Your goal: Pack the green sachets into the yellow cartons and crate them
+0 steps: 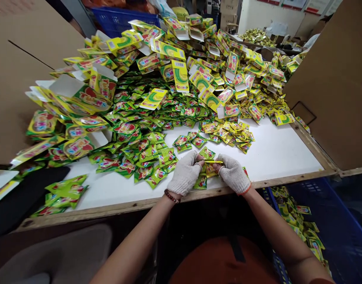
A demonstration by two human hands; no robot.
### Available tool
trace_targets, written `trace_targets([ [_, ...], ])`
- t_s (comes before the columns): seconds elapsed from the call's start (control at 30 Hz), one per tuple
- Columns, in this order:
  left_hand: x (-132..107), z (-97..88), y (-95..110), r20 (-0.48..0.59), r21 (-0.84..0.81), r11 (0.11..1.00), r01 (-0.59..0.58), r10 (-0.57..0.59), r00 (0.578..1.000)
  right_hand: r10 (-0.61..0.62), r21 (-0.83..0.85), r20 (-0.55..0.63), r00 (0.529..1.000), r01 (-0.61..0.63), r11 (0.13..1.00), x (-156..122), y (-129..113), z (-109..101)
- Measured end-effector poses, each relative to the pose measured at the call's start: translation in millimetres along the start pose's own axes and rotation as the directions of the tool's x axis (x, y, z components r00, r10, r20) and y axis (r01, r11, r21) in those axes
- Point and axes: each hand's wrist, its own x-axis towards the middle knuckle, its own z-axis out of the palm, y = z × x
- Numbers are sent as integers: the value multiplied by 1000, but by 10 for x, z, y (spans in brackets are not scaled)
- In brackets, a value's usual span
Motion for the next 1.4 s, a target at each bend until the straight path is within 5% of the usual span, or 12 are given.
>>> trace_targets([
  [0.1, -84, 37, 66, 20, -274, 958, 86, -83, 996, -76, -53, -62, 995, 72, 996, -5, -9, -27],
  [0.27, -262, 167, 89, 98, -612, 773, 169, -139, 985, -83, -107, 1, 997, 83, 991, -5, 24, -81],
  [0.43, -300, 227, 84, -19, -548, 832, 82, -110, 994, -120, -84, -73, 990, 114, 990, -62, 15, -12],
  [0.53, -307, 245, 77, -100, -480, 877, 16, -73, 992, -71, 167, 38, 997, 64, 984, -71, -10, 36],
  [0.63, -332, 218, 46, -145, -359, 931, -70, 19, 989, -10, 240, 141, 990, -25, 971, -44, 2, 50],
  [0.73, -259, -42, -60, -173, -87, 957, -278, 261, 950, 5, 164, 156, 988, -31, 986, -3, 64, 51],
  [0.8, -115, -420, -206, -227, 180, 920, -347, 382, 896, 33, 121, 115, 993, -47, 992, 17, 113, 57],
  [0.93, 248, -1459, -639, -414, 649, 759, 61, 284, 865, 27, 46, 55, 998, -30, 998, 30, 151, 83],
  [1.0, 360, -1897, -838, -475, 716, 635, 289, 140, 869, 1, 5, 40, 999, -1, 1000, 32, 131, 92],
  [1.07, 390, -2171, -965, -459, 757, 530, 383, 13, 888, -15, -23, 28, 1000, 15, 1000, 32, 100, 96],
  [1.27, 192, -2274, -861, -375, 796, 510, 325, -5, 927, -40, -2, 49, 998, 40, 999, 19, 55, 88],
  [1.4, 26, -2096, -578, -388, 826, 495, 268, 156, 909, -51, 65, 9, 999, 50, 997, 6, 48, 86],
])
